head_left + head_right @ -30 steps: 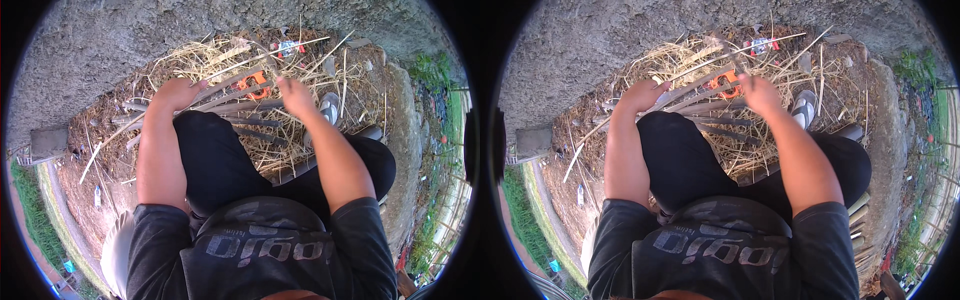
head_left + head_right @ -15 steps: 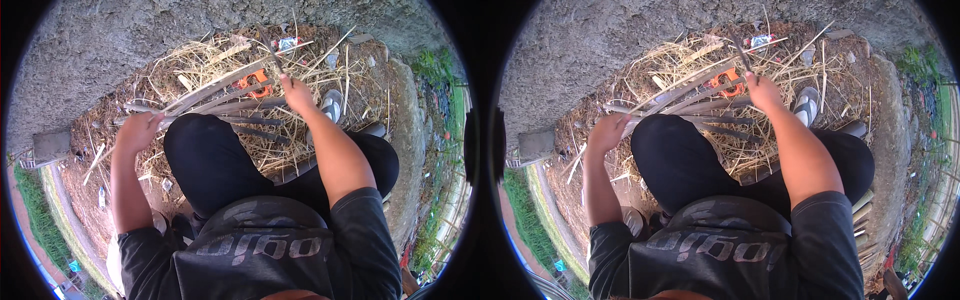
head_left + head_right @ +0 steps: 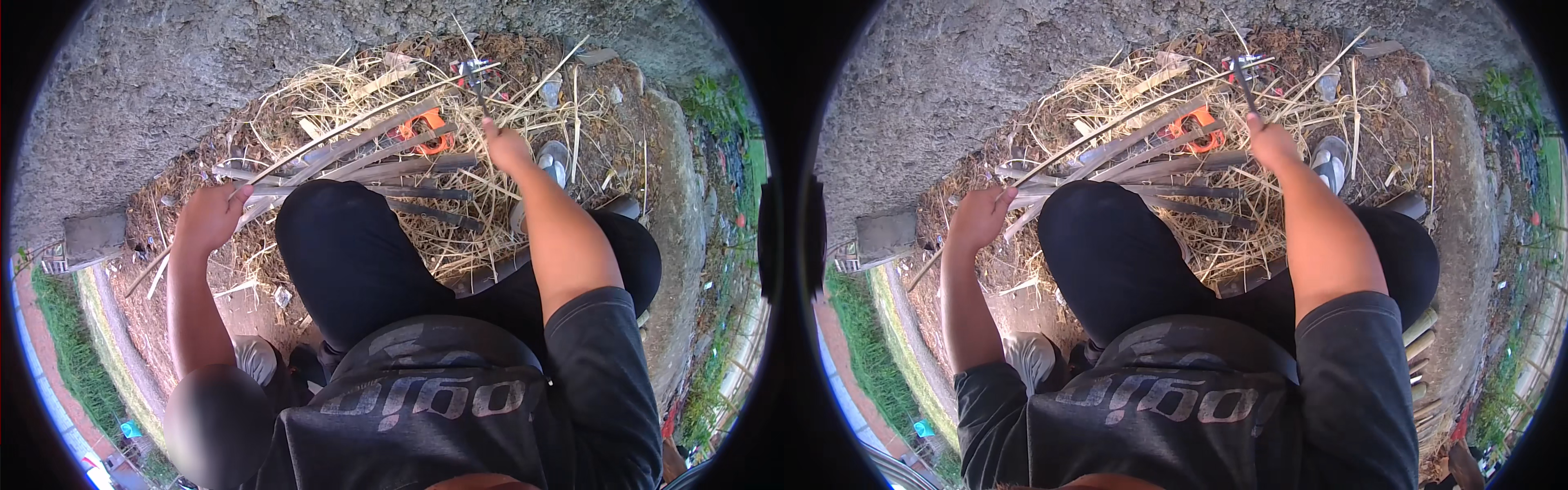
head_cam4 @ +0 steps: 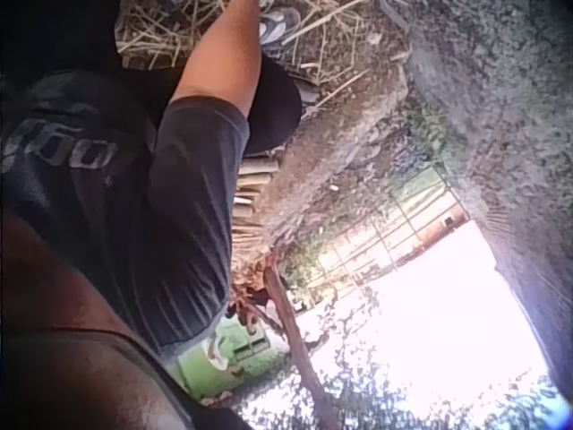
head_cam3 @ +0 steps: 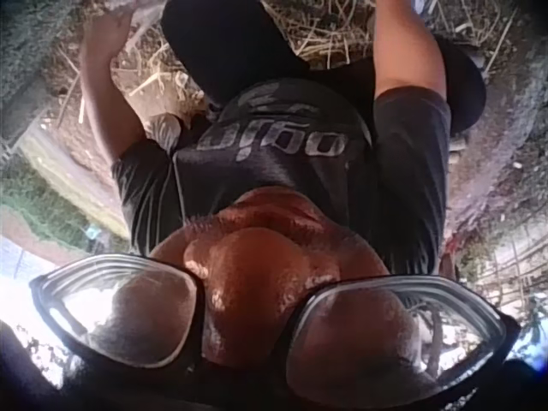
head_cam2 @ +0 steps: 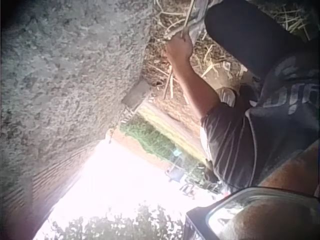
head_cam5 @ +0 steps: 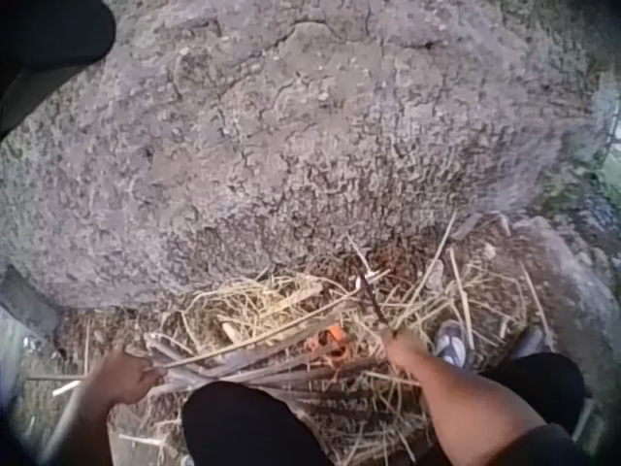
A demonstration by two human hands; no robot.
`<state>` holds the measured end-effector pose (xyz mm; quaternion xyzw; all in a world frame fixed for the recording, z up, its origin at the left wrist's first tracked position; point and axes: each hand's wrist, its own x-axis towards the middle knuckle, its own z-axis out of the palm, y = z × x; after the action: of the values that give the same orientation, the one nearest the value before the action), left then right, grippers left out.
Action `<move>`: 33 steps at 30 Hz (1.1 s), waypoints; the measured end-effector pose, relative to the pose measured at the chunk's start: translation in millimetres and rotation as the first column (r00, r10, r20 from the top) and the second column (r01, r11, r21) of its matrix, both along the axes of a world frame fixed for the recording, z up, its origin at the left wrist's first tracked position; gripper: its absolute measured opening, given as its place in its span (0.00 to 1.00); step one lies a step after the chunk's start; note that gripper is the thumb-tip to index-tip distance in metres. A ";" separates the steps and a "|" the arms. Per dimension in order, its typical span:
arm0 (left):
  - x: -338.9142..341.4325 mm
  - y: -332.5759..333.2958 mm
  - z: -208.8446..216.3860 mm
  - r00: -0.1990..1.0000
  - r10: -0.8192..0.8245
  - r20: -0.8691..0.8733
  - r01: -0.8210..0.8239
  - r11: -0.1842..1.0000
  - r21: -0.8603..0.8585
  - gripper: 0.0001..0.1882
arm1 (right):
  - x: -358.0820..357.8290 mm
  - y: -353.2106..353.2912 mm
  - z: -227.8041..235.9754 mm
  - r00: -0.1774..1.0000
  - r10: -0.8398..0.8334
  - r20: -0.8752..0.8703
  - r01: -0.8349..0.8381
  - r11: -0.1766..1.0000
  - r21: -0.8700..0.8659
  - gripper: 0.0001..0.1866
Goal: The recorder is splitting and slicing bamboo strips into thinner pieces using a knife and a saw.
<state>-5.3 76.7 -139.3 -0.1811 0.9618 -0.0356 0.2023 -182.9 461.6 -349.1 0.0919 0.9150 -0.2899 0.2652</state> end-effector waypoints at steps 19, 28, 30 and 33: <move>-6.7 -11.1 -13.2 0.996 0.016 -0.085 -0.005 0.992 0.128 0.27 | -1.4 -4.4 -9.0 0.996 0.021 -0.083 -0.033 0.988 -0.152 0.36; -13.9 -3.3 -7.1 0.988 -0.065 -0.137 0.053 0.995 -0.087 0.24 | 27.0 -51.8 10.0 0.944 0.184 -0.273 -0.299 0.827 -0.477 0.36; -15.6 -1.3 -9.1 0.989 -0.093 -0.118 0.077 0.988 -0.134 0.23 | 23.5 -50.4 15.5 0.920 0.359 -0.160 -0.393 0.838 -0.378 0.35; -14.4 2.6 -16.4 0.987 -0.140 -0.073 0.124 0.973 -0.195 0.23 | 21.7 -42.7 10.6 0.941 0.323 -0.104 -0.340 0.901 -0.269 0.33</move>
<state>-19.7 79.3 -155.7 -0.1365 0.9717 -0.1329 0.1394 -161.2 418.9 -338.6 -0.1122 0.8734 -0.3709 0.2951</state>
